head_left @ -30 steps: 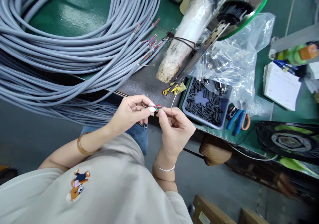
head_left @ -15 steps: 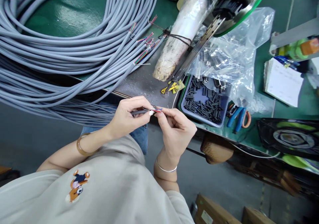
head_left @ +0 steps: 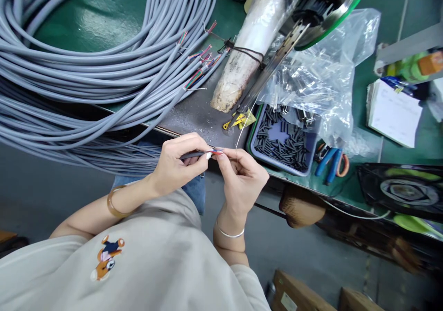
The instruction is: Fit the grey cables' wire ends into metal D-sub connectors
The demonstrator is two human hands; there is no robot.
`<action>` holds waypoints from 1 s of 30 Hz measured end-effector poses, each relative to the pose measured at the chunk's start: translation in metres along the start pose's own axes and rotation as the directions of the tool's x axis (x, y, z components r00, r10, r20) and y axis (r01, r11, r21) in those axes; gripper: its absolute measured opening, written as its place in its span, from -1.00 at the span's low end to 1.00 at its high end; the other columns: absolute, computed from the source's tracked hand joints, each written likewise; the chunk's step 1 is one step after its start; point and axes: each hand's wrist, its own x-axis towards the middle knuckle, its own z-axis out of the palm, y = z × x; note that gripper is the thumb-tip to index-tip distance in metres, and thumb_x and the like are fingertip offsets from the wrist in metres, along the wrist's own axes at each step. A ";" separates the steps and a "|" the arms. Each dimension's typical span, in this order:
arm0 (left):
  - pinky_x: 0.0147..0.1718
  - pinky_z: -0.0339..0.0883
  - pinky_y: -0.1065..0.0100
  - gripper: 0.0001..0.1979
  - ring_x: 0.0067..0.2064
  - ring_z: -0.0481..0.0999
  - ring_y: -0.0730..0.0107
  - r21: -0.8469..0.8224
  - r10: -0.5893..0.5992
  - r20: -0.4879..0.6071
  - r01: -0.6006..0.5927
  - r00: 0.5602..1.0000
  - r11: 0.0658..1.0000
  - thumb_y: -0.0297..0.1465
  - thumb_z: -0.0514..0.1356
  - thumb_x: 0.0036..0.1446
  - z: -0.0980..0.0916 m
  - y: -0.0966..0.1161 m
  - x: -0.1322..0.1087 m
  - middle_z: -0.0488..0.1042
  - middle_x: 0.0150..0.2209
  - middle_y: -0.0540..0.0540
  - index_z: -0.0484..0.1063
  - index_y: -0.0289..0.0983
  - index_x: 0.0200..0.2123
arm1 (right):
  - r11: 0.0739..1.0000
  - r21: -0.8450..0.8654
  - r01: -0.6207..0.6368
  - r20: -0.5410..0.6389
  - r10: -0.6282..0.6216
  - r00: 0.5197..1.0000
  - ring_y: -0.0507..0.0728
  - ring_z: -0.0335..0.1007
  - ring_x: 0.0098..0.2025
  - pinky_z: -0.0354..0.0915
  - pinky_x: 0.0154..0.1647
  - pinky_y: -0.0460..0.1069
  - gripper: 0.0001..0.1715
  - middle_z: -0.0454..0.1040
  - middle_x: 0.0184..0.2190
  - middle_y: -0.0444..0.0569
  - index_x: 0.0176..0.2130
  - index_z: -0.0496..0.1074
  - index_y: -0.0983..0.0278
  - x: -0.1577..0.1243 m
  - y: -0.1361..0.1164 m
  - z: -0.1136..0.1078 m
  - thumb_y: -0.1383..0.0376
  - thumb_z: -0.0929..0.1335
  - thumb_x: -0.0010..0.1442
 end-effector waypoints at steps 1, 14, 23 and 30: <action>-0.52 0.29 0.51 -0.90 -0.50 0.36 0.56 0.046 0.044 -0.002 -0.044 0.999 0.998 -0.55 0.24 0.19 0.000 0.000 0.000 0.54 -0.44 -0.02 0.55 -0.29 -0.34 | 1.000 -0.020 0.011 -0.006 -0.011 1.000 -0.06 0.09 -0.56 0.11 -0.52 -0.07 -0.78 0.49 -0.49 -0.15 -0.28 0.65 0.23 0.000 0.000 0.000 0.14 0.45 0.28; -0.27 0.42 0.50 -0.86 -0.35 0.55 0.50 0.378 0.356 0.036 -0.343 0.934 0.860 -0.58 0.19 0.26 0.005 -0.009 -0.006 0.60 -0.35 -0.05 0.49 -0.25 -0.30 | 0.993 -0.083 0.083 0.003 -0.083 0.997 -0.10 0.01 -0.60 0.05 -0.56 -0.09 -0.89 0.47 -0.48 -0.19 -0.30 0.61 0.23 0.001 -0.003 -0.002 0.27 0.44 0.26; -0.67 0.06 0.52 -0.85 -0.63 0.14 0.65 -0.506 -0.404 0.257 0.478 0.878 0.718 -0.40 0.32 0.16 -0.002 0.002 0.003 0.30 -0.56 0.11 0.40 -0.27 -0.40 | 0.961 0.253 -0.114 0.086 0.095 0.992 -0.10 -0.01 -0.61 -0.06 -0.62 -0.11 -0.89 0.33 -0.55 -0.24 -0.39 0.56 0.22 0.001 -0.002 0.004 0.26 0.47 0.17; -0.67 0.01 0.54 -0.83 -0.63 0.12 0.68 -0.582 -0.485 0.309 0.566 0.818 0.584 -0.39 0.37 0.08 -0.004 -0.002 0.003 0.28 -0.58 0.11 0.44 -0.31 -0.45 | 0.957 0.252 -0.140 0.094 0.120 0.988 -0.09 -0.05 -0.61 -0.09 -0.63 -0.10 -0.89 0.26 -0.59 -0.26 -0.39 0.56 0.20 0.000 -0.004 0.007 0.24 0.48 0.16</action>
